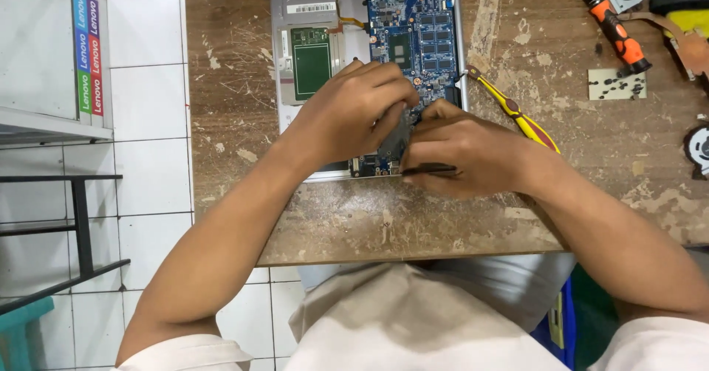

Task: Disconnecting various internal cables and components from a laptop motherboard during disassembly.

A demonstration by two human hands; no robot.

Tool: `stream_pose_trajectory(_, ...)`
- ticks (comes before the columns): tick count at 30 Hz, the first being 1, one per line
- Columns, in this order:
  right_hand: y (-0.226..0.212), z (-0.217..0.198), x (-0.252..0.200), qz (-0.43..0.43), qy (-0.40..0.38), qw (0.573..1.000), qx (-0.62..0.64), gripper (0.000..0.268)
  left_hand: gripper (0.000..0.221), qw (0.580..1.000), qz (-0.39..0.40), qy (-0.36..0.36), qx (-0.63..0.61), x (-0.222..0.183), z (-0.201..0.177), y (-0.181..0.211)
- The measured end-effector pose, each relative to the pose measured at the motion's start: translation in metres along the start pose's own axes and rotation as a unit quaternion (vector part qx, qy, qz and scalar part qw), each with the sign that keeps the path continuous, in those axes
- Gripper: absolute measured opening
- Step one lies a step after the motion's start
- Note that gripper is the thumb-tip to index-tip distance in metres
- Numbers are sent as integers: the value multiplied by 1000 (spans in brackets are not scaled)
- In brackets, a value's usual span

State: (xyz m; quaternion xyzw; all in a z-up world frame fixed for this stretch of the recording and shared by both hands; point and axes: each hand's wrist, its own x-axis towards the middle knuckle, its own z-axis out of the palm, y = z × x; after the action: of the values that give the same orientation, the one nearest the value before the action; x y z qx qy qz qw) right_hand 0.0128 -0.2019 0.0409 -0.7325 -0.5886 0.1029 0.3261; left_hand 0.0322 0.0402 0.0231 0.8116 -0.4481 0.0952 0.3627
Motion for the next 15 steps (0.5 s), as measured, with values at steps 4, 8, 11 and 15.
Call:
stream_pose_trajectory(4, -2, 6, 1, -7, 52, 997, -53, 8, 10, 1000, -16, -20, -3, -1, 6, -4)
stream_pose_trajectory(8, -2, 8, -2, 45, 34, 998, -25, 7, 11, 1000, -24, 16, 13, -5, 15, -12)
stream_pose_trajectory(11, 10, 8, -5, 56, 70, 994, -57, 9, 10, 999, -23, 14, 20, -4, 11, -9)
stream_pose_trajectory(15, 0, 3, -5, 60, 85, 986, -128, 10, 10, 1000, -18, 11, 19, -4, 11, -6)
